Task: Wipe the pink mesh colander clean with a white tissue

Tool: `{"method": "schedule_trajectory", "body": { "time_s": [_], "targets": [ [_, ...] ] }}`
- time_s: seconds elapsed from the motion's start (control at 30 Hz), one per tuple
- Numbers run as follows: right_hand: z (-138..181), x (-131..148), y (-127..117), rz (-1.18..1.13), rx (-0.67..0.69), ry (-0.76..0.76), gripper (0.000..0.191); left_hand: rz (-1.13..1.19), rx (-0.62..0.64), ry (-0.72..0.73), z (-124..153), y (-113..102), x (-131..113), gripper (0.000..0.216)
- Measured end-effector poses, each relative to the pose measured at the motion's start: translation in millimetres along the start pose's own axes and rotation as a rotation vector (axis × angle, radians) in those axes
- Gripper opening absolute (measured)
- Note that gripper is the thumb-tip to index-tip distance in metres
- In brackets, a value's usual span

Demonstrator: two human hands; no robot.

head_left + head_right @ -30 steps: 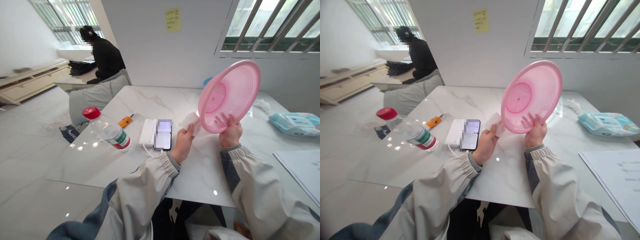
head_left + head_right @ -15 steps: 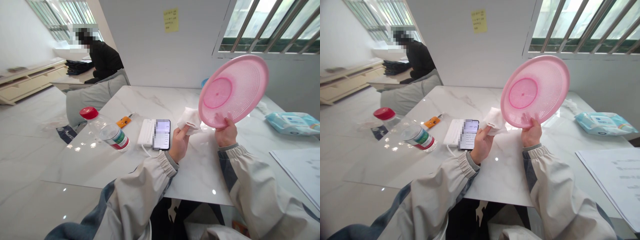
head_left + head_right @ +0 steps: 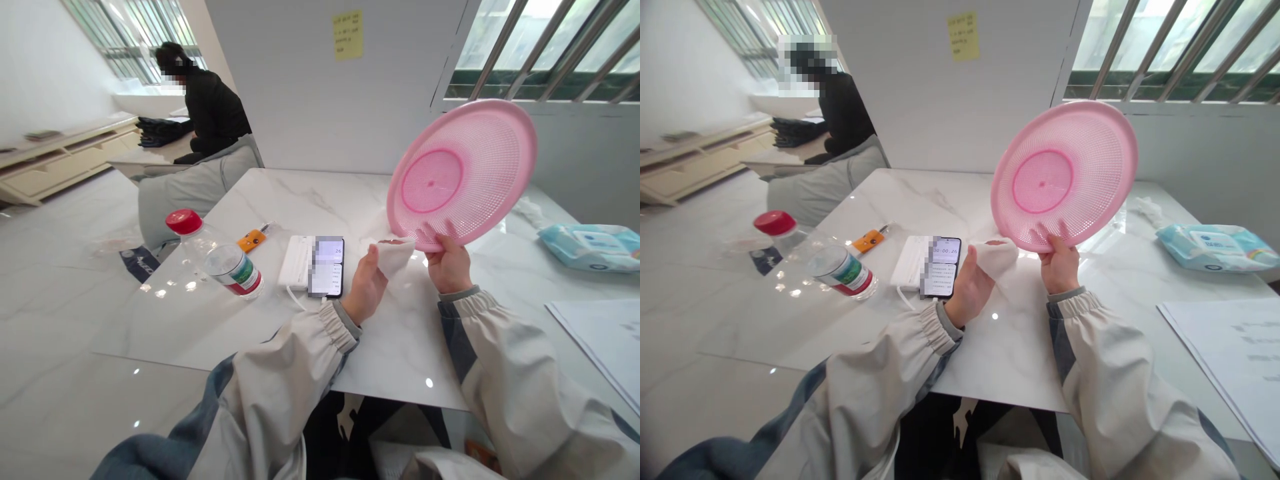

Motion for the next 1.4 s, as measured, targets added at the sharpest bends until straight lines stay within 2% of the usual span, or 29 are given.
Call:
{"method": "schedule_trajectory", "body": {
  "time_s": [0.07,0.17,0.27,0.4,0.63,0.8,1.07,1.17,1.4],
  "targets": [
    [-2,-1,-3,-0.029,-0.012,0.006,0.061,0.04,-0.007,0.005,0,2,-2,0.039],
    [-4,-4,-6,-0.026,-0.016,0.009,0.062,0.127,-0.128,0.03,-2,-5,-3,0.019],
    [-5,-4,-7,-0.007,-0.01,-0.003,0.061,0.175,-0.19,0.004,-4,-9,1,0.021],
    [-6,-3,-8,0.001,-0.017,-0.031,0.06,0.11,-0.235,-0.041,-4,-15,6,0.03],
    [-2,4,-6,-0.009,-0.022,-0.088,0.058,0.09,-0.285,-0.087,-5,-26,11,0.024],
    [1,7,-6,-0.079,-0.054,-0.117,0.044,0.142,-0.307,-0.145,-5,-31,19,0.023],
    [0,3,-7,-0.17,-0.072,-0.013,0.05,0.174,-0.31,-0.15,-4,-29,18,0.019],
    [0,2,-5,-0.129,-0.024,-0.006,0.053,0.16,-0.341,-0.162,-4,-32,19,0.013],
    [1,3,-1,0.044,0.01,-0.052,0.057,0.015,-0.251,-0.121,-7,-34,20,0.011]
  ]
}}
Point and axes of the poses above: each hand's wrist, its own z-axis away from the middle knuckle, its own y-axis out of the palm, x = y × z, the point moved 8 cm from there along -z, towards the middle knuckle, and after that the axes turned 14 degrees about y, right-handed, at the moved point
